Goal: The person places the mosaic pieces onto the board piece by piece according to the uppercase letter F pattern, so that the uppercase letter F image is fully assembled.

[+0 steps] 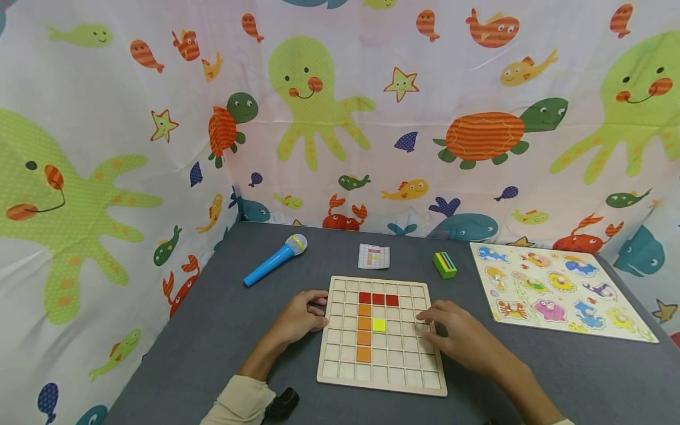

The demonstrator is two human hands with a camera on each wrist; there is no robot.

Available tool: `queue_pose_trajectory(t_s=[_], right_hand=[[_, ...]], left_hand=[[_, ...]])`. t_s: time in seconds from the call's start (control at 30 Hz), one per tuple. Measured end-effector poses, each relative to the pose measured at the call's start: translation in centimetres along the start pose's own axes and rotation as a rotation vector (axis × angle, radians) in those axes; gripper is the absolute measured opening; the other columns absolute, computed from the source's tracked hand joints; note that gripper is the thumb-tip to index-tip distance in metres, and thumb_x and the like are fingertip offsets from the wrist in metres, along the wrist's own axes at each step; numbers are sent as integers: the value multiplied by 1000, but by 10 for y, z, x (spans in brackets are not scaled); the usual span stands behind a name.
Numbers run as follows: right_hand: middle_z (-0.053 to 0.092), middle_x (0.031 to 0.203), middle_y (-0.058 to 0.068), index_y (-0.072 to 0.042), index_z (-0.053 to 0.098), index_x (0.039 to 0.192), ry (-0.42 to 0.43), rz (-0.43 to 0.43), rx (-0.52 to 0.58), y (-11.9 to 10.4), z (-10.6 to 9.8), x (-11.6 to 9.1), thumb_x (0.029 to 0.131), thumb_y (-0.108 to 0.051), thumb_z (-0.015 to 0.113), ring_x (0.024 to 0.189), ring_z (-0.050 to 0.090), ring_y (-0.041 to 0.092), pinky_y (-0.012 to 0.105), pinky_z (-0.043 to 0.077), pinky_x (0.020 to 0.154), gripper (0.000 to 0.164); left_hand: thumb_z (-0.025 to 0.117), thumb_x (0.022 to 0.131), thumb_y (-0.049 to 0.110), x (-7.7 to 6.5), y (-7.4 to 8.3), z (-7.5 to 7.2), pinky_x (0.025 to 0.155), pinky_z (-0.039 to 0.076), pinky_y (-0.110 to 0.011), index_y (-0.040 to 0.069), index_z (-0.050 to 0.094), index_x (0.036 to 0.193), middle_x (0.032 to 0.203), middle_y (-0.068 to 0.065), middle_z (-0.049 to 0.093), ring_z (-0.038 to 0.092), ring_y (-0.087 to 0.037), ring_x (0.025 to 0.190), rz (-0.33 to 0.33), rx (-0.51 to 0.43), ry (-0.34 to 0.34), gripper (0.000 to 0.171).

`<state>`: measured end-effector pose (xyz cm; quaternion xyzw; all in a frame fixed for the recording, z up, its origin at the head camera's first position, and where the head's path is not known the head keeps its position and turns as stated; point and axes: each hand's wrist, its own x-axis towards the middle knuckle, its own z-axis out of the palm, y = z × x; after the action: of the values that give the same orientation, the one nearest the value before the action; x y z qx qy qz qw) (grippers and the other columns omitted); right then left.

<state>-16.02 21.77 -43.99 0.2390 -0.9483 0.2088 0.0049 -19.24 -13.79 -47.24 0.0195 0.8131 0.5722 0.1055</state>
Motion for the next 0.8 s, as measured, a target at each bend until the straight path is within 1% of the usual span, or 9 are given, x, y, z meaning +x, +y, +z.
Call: queue_pose_trajectory(t_s=[0.13,0.27,0.47,0.7,0.8], right_hand=[[64,114,-8,-17,77,120,19,-9,-28,7,-3,-6,94,-17,81,106,61,12,41,59,89,27],[65,111,-8,-17,77,119,30,1,-32,13,-6,-13,92,-18,83,105,62,12,41,60,89,28],[65,109,-9,-19,78,119,15,44,-47,21,-10,-22,91,-20,84,103,63,13,44,59,89,29],[64,108,-11,-19,78,119,26,45,-64,31,-11,-33,90,-22,86,101,63,10,44,59,89,31],[65,110,-11,-19,78,119,17,63,-50,34,-13,-36,89,-24,86,102,64,11,44,59,89,31]], left_hand=[[78,86,-6,0,0,0,79,64,-34,0,61,144,130,-16,59,64,-23,105,1,1,-4,61],[77,86,-6,1,-1,0,79,63,-34,0,60,144,131,-16,59,64,-24,106,1,-3,-7,61],[76,86,-6,1,-1,-1,79,63,-33,1,61,144,130,-16,59,63,-23,105,-2,7,-7,61],[77,86,-5,1,-1,-1,78,63,-33,1,61,144,129,-15,60,64,-24,106,4,18,-1,60],[77,85,-5,0,0,0,78,62,-32,1,61,144,129,-16,60,64,-24,107,1,15,1,60]])
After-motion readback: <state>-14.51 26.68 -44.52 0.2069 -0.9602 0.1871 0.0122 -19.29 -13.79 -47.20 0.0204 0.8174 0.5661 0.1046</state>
